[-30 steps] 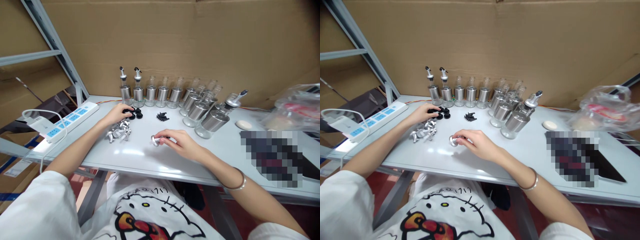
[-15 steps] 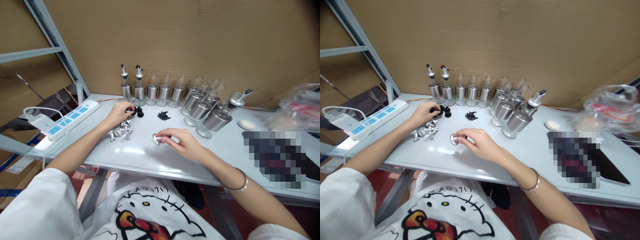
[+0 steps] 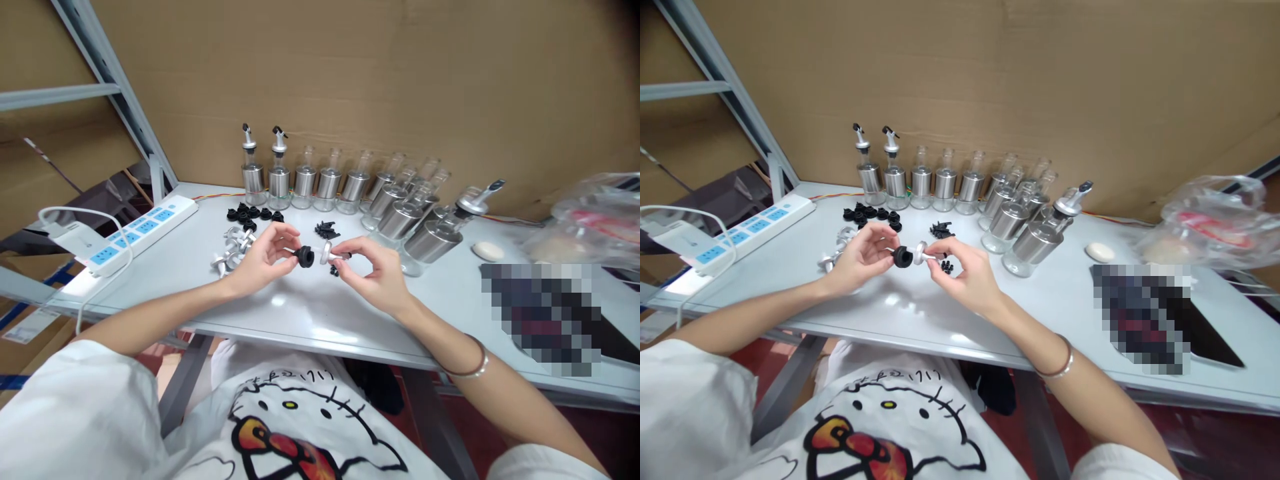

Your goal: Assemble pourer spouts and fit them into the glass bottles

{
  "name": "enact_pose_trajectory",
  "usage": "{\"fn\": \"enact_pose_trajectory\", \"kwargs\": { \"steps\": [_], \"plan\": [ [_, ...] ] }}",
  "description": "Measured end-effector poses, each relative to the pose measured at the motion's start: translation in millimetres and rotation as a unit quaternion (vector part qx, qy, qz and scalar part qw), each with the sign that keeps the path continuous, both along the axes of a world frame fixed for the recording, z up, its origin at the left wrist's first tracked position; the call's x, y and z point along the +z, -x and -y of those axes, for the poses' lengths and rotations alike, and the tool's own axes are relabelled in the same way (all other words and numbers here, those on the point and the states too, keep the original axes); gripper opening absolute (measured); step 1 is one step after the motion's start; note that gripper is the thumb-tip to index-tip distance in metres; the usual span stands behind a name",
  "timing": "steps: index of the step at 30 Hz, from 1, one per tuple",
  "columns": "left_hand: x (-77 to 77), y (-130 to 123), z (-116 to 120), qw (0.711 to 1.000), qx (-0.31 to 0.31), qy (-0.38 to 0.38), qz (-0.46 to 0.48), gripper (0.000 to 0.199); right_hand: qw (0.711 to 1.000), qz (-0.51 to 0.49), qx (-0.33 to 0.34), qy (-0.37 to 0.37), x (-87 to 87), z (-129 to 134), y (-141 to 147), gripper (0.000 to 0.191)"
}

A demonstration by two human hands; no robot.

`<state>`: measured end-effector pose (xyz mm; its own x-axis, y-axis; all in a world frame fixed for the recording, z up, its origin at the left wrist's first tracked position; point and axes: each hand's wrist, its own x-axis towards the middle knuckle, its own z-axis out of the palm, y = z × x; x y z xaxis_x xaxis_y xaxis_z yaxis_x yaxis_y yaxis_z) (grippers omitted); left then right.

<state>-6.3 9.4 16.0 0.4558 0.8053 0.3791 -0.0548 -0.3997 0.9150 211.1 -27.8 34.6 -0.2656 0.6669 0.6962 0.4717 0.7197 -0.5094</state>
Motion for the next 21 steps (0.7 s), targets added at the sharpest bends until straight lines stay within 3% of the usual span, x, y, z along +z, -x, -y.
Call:
{"fn": "enact_pose_trajectory", "kwargs": {
  "steps": [9,16,21],
  "plan": [
    [3.5,0.2,4.0,0.998,-0.024,0.022,0.047,0.034,0.996,0.053,0.057,-0.045,3.0,1.9,1.5,0.008],
    [9.4,-3.3,8.6,0.972,-0.084,0.205,0.076,0.033,0.979,0.114,0.1,-0.134,-2.8,-5.9,-1.9,0.01],
    [8.7,-3.6,6.2,0.945,-0.144,0.295,0.003,0.03,0.946,0.188,0.081,-0.253,-6.0,-9.7,-5.7,0.016]
  ]
}}
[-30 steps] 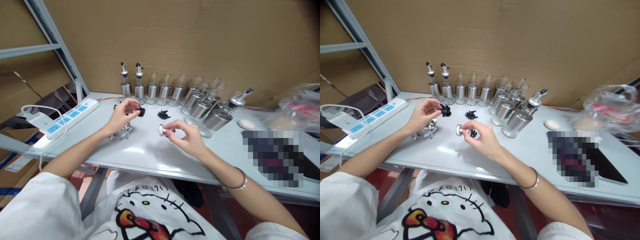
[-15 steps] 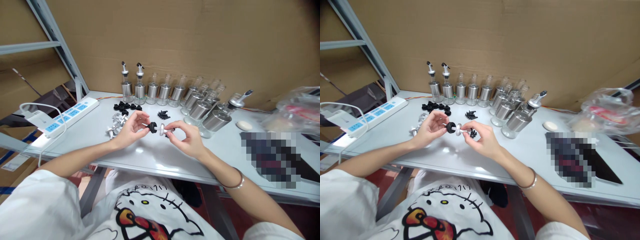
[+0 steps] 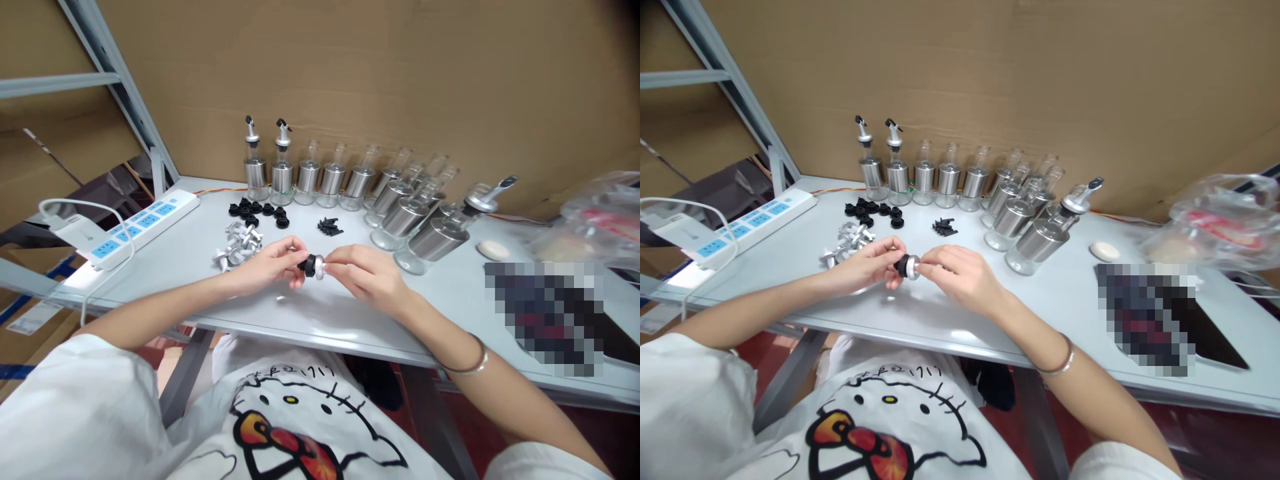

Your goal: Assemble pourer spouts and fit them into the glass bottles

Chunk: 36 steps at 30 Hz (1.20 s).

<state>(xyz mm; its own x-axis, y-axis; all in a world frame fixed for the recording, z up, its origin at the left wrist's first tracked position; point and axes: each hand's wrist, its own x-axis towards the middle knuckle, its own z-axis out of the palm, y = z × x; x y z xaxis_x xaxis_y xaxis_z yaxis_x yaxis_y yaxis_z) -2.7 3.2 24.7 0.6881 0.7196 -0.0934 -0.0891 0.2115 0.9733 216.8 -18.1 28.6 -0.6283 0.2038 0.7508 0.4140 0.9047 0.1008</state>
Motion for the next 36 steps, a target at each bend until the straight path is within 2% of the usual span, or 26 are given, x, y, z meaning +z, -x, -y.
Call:
{"fn": "enact_pose_trajectory", "kwargs": {
  "steps": [3,5,7,9,11,12,13,14,15,16,17,19,20,21,22,23,24,25,26,27,29,31,33,34,35,36],
  "plan": [
    [-0.2,-0.3,0.1,0.995,-0.047,0.018,-0.09,0.033,0.997,0.036,-0.004,-0.073,3.5,2.6,1.3,0.012],
    [1.2,-1.1,1.8,0.985,-0.079,0.007,-0.152,0.044,0.99,0.049,0.004,-0.129,6.3,5.2,2.9,0.011],
    [2.8,-1.9,3.9,0.98,-0.082,-0.009,-0.18,0.052,0.983,0.054,0.013,-0.174,7.6,7.1,4.1,0.013],
    [3.2,-1.6,5.2,0.984,-0.062,-0.043,-0.162,0.05,0.982,0.056,0.014,-0.182,6.9,7.9,4.1,0.011],
    [1.7,0.2,5.0,0.982,-0.029,-0.134,-0.132,0.041,0.99,0.035,-0.003,-0.136,5.1,7.6,3.3,0.009],
    [0.3,1.6,4.4,0.97,-0.006,-0.209,-0.124,0.035,0.996,0.009,-0.018,-0.09,4.2,7.1,2.9,0.009],
    [-1.4,3.2,3.6,0.947,0.02,-0.298,-0.123,0.03,0.999,-0.026,-0.037,-0.023,3.6,6.4,2.6,0.007],
    [-3.1,4.8,2.6,0.91,0.046,-0.393,-0.124,0.025,0.994,-0.062,-0.056,0.068,3.3,5.5,2.3,0.007],
    [-4.7,6.5,1.6,0.862,0.066,-0.486,-0.126,0.021,0.976,-0.092,-0.067,0.184,3.2,4.4,2.1,0.01],
    [-6.0,8.0,0.5,0.807,0.076,-0.572,-0.129,0.019,0.941,-0.11,-0.064,0.315,3.2,2.9,1.9,0.016],
    [-6.9,9.3,-0.6,0.749,0.076,-0.644,-0.133,0.016,0.885,-0.118,-0.046,0.448,3.2,1.1,1.7,0.023],
    [-7.4,11.2,-2.8,0.652,0.068,-0.741,-0.147,0.016,0.73,-0.121,0.021,0.672,2.1,-2.8,1.3,0.034],
    [-7.2,11.9,-4.1,0.618,0.065,-0.768,-0.157,0.018,0.65,-0.124,0.057,0.748,1.2,-4.5,1.2,0.038],
    [-6.9,12.5,-5.6,0.598,0.062,-0.782,-0.166,0.019,0.579,-0.132,0.086,0.8,0.1,-5.7,1.3,0.04],
    [-6.6,12.9,-7.2,0.591,0.062,-0.786,-0.172,0.02,0.523,-0.142,0.106,0.834,-0.9,-6.4,1.6,0.042],
    [-6.6,13.1,-8.7,0.594,0.062,-0.783,-0.175,0.02,0.486,-0.151,0.119,0.853,-1.6,-6.4,2.1,0.042],
    [-6.8,13.2,-9.9,0.605,0.066,-0.774,-0.177,0.019,0.47,-0.16,0.127,0.859,-2.0,-5.7,2.8,0.041],
    [-7.2,12.9,-10.7,0.623,0.073,-0.758,-0.177,0.017,0.475,-0.17,0.13,0.854,-2.0,-4.6,3.5,0.04],
    [-7.7,12.4,-10.7,0.648,0.081,-0.736,-0.178,0.016,0.5,-0.178,0.126,0.838,-1.9,-3.3,4.2,0.038],
    [-8.2,11.4,-9.9,0.679,0.09,-0.706,-0.182,0.017,0.543,-0.186,0.115,0.811,-1.8,-1.9,4.8,0.035],
    [-8.6,8.3,-6.0,0.759,0.095,-0.611,-0.204,0.021,0.664,-0.186,0.075,0.721,-1.8,0.6,5.4,0.028],
    [-7.6,4.0,-0.7,0.861,0.066,-0.454,-0.221,0.029,0.799,-0.144,0.031,0.583,-2.6,2.1,5.0,0.02],
    [-5.6,-0.7,3.3,0.946,0.015,-0.25,-0.206,0.034,0.914,-0.064,0.009,0.401,-3.3,2.8,4.3,0.012],
    [-4.4,-2.8,4.3,0.97,-0.01,-0.151,-0.188,0.034,0.954,-0.02,0.002,0.301,-3.4,2.9,4.0,0.011],
    [-3.4,-4.4,4.5,0.983,-0.029,-0.064,-0.168,0.032,0.979,0.021,-0.004,0.203,-3.2,3.1,3.9,0.013],
    [-2.7,-5.7,4.2,0.988,-0.042,0.004,-0.149,0.029,0.992,0.053,-0.01,0.115,-2.8,3.3,4.1,0.015]
  ]
}}
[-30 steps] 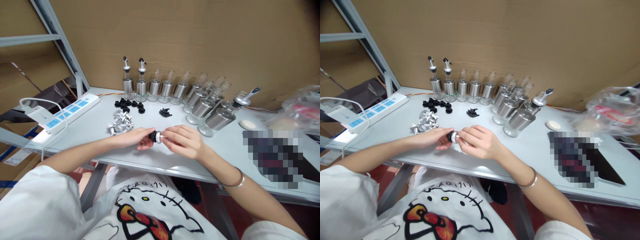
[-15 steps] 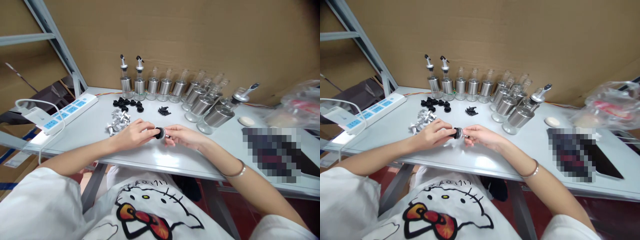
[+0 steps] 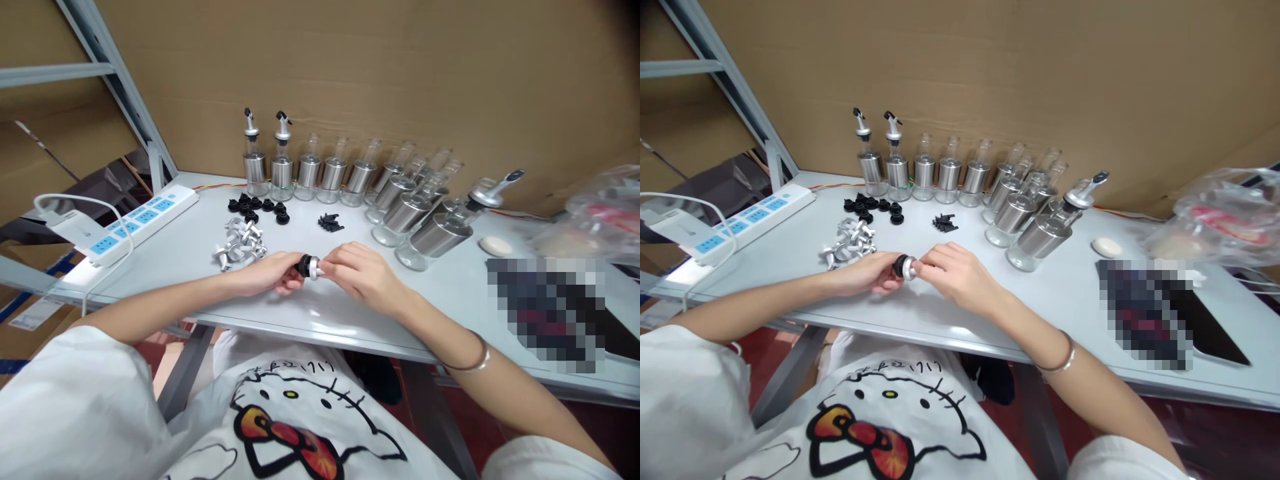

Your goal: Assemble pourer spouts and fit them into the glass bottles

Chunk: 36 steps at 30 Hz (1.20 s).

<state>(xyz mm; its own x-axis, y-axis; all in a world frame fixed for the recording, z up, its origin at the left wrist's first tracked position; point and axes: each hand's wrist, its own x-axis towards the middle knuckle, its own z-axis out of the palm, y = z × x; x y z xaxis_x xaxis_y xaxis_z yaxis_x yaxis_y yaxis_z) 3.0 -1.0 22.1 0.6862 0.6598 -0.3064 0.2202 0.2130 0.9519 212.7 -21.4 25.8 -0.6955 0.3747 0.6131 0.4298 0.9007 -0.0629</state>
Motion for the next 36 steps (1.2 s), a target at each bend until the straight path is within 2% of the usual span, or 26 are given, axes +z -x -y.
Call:
{"fn": "enact_pose_trajectory", "kwargs": {
  "steps": [1,3,5,7,9,10,11,12,13,14,16,17,19,20,21,22,23,25,26,28,30,31,32,33,34,36],
  "plan": [
    [0.5,-0.8,-0.6,0.999,-0.002,0.049,0.012,0.027,0.997,0.023,0.002,-0.075,0.5,0.3,0.4,0.017],
    [0.5,-1.2,-1.8,0.995,-0.007,0.092,0.027,0.027,0.982,0.043,0.009,-0.184,1.4,1.2,1.6,0.017],
    [-0.5,-0.3,-2.0,0.996,-0.009,0.076,0.036,0.031,0.969,0.046,0.016,-0.24,1.3,2.3,2.5,0.017],
    [-2.0,1.7,-1.7,0.999,-0.005,0.003,0.041,0.033,0.971,0.039,0.008,-0.234,0.2,3.3,2.8,0.015],
    [-3.7,5.2,-2.3,0.99,0.009,-0.14,0.028,0.031,0.989,-0.003,-0.018,-0.148,-0.8,4.3,3.0,0.009],
    [-4.7,7.4,-3.3,0.971,0.016,-0.237,0.013,0.028,0.996,-0.041,-0.04,-0.071,-0.8,4.8,3.2,0.008],
    [-5.8,9.7,-4.9,0.941,0.018,-0.339,-0.003,0.024,0.994,-0.085,-0.061,0.033,-0.3,5.3,3.7,0.011],
    [-7.0,12.2,-7.0,0.898,0.014,-0.439,-0.017,0.02,0.977,-0.127,-0.076,0.156,0.6,5.7,4.3,0.017],
    [-8.4,14.6,-9.4,0.85,0.006,-0.527,-0.027,0.018,0.941,-0.161,-0.077,0.287,2.0,5.9,5.0,0.022],
    [-9.8,16.8,-11.8,0.801,-0.005,-0.598,-0.033,0.017,0.889,-0.182,-0.065,0.414,3.4,5.7,5.5,0.026],
    [-12.5,20.5,-16.0,0.719,-0.019,-0.693,-0.046,0.018,0.76,-0.198,-0.021,0.619,5.6,4.4,6.1,0.033],
    [-13.6,22.0,-17.5,0.686,-0.017,-0.725,-0.053,0.02,0.699,-0.202,0.002,0.686,6.0,3.5,6.0,0.035],
    [-14.8,24.4,-19.3,0.631,-0.009,-0.774,-0.059,0.021,0.602,-0.211,0.034,0.769,5.8,1.6,5.4,0.035],
    [-14.9,25.3,-19.6,0.608,-0.008,-0.792,-0.051,0.022,0.57,-0.216,0.048,0.791,5.5,1.1,4.9,0.033],
    [-14.7,26.0,-19.7,0.59,-0.008,-0.806,-0.039,0.022,0.551,-0.219,0.059,0.803,5.4,0.8,4.6,0.032],
    [-14.3,26.5,-19.4,0.58,-0.011,-0.814,-0.026,0.021,0.544,-0.219,0.066,0.807,5.4,0.9,4.3,0.031],
    [-13.6,26.6,-18.9,0.58,-0.015,-0.814,-0.016,0.02,0.549,-0.219,0.068,0.803,5.8,1.4,4.3,0.031],
    [-11.8,25.5,-16.5,0.61,-0.026,-0.792,-0.01,0.016,0.591,-0.217,0.057,0.775,6.7,2.9,4.9,0.032],
    [-10.7,24.2,-14.7,0.637,-0.027,-0.77,-0.012,0.017,0.626,-0.212,0.048,0.749,6.9,3.7,5.3,0.032],
    [-8.1,20.4,-10.1,0.714,-0.007,-0.7,-0.028,0.022,0.724,-0.194,0.017,0.661,6.0,5.0,5.9,0.032],
    [-4.7,15.7,-5.7,0.819,0.027,-0.571,-0.055,0.025,0.851,-0.15,-0.032,0.503,3.4,5.2,5.3,0.029],
    [-2.9,13.4,-4.2,0.874,0.034,-0.479,-0.066,0.027,0.91,-0.116,-0.051,0.395,1.8,4.8,4.3,0.028],
    [-1.2,11.3,-3.4,0.924,0.029,-0.375,-0.069,0.029,0.956,-0.074,-0.064,0.277,0.5,4.2,3.0,0.027],
    [0.4,9.5,-3.2,0.962,0.014,-0.265,-0.063,0.031,0.985,-0.029,-0.064,0.16,-0.5,3.5,1.6,0.025],
    [1.7,8.1,-3.7,0.986,-0.006,-0.161,-0.051,0.032,0.997,0.014,-0.057,0.057,-0.8,2.9,0.1,0.022],
    [2.9,6.5,-5.5,0.999,-0.033,-0.009,-0.022,0.031,0.992,0.071,-0.037,-0.096,0.5,2.2,-2.3,0.016]
  ]
}}
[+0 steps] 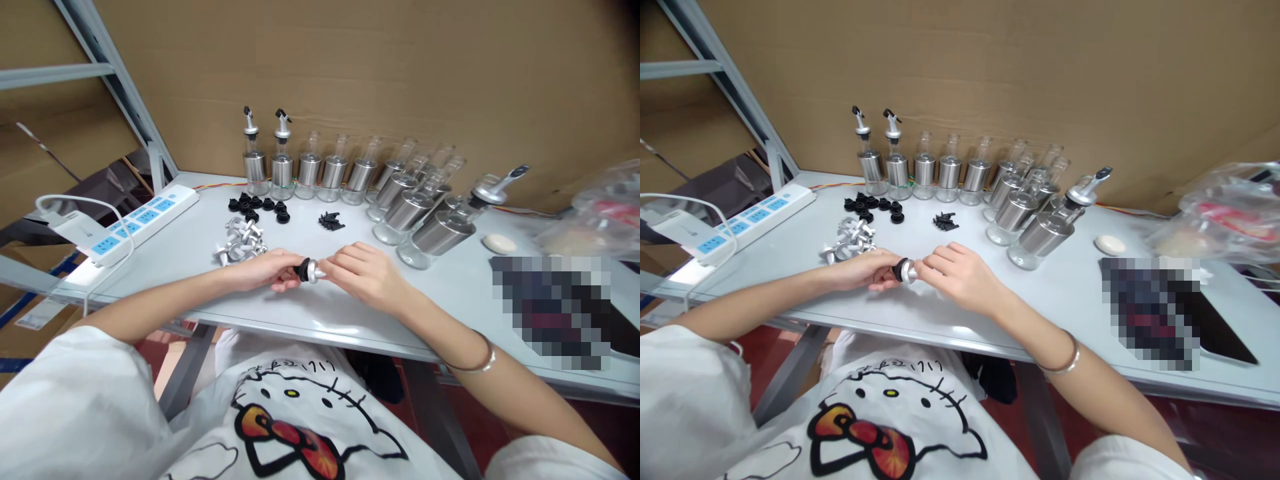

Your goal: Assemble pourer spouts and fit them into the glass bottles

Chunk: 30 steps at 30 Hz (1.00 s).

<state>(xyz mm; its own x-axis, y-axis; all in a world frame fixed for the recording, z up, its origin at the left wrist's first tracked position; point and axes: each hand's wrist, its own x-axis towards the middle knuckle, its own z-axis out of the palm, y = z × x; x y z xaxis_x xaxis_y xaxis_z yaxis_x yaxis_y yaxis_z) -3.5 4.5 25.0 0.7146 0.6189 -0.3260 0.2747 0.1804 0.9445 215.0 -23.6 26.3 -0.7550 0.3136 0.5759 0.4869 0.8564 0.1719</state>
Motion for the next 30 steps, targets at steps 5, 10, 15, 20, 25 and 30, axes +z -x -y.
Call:
{"fn": "enact_pose_trajectory", "kwargs": {
  "steps": [5,10,15,20,25,30],
  "plan": [
    [-2.8,-1.3,-2.0,0.996,0.006,0.075,0.047,0.029,0.989,0.019,0.029,-0.143,3.8,2.2,-0.4,0.016],
    [-4.7,0.1,0.9,0.995,0.005,-0.074,0.072,0.024,0.999,-0.044,-0.017,-0.004,-1.0,5.0,2.9,0.017],
    [-11.9,6.0,0.2,0.899,0.001,-0.435,0.041,0.008,0.868,-0.182,-0.071,0.456,1.5,4.1,6.1,0.028],
    [-20.1,9.4,-3.4,0.728,-0.064,-0.681,0.039,0.018,0.534,-0.235,-0.011,0.812,2.4,-5.3,3.9,0.031],
    [-14.7,7.5,4.1,0.761,-0.016,-0.644,0.074,0.01,0.574,-0.264,0.011,0.775,3.7,-2.9,6.3,0.031],
    [-4.6,2.1,7.9,0.97,0.062,-0.223,0.069,0.016,0.872,-0.218,-0.045,0.437,-0.3,2.3,7.2,0.026]
  ]
}}
